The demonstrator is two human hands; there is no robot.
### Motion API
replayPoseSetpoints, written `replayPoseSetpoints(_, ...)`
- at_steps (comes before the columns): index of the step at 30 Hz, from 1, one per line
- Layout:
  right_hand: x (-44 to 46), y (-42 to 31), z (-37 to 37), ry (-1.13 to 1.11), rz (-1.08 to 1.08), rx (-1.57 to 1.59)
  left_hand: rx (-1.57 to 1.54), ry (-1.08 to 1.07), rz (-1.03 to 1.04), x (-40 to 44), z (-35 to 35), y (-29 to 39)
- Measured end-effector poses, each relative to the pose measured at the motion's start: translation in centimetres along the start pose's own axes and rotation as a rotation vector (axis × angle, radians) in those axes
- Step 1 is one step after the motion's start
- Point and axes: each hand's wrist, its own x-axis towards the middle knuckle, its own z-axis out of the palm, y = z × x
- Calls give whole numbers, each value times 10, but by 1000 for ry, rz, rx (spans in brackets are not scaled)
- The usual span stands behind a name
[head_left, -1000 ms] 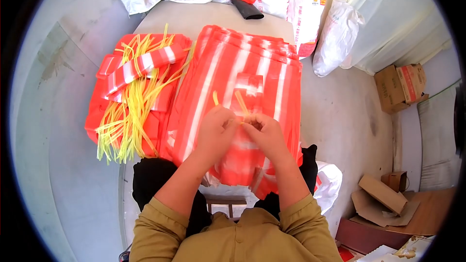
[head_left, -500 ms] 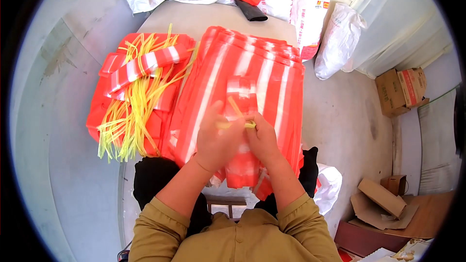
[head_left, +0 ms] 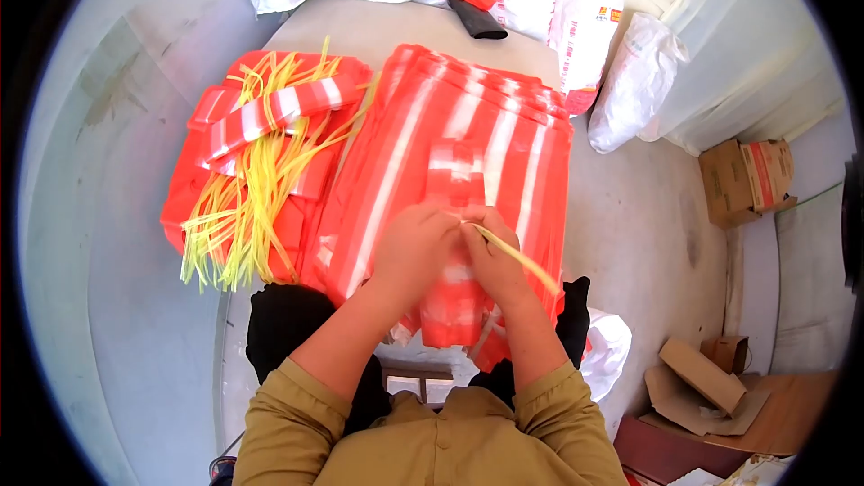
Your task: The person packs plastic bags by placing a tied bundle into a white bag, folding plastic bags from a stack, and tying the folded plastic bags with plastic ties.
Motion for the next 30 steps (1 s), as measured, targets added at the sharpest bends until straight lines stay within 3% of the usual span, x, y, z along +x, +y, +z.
replayPoseSetpoints(4, -1, 9, 5, 35, 90, 168, -130, -12, -195, -1, 2, 0)
replayPoseSetpoints(7, -2, 14, -2, -92, -13, 40, -223, -45, -286, 0, 0, -1)
replayPoseSetpoints(18, -6, -4, 9, 47, -34, -179, -119, -39, -269, -2, 0, -2)
replayPoseSetpoints(22, 4, -8, 6, 91, -382, -369, -88, -50, -254, 0, -1, -1)
replayPoseSetpoints(25, 7, -4, 7, 139, -503, -439, -11, -21, -153, -2, 2, -3)
replayPoseSetpoints(30, 8, -4, 7, 135, -431, -408, 5, -29, -149, -3, -2, 4)
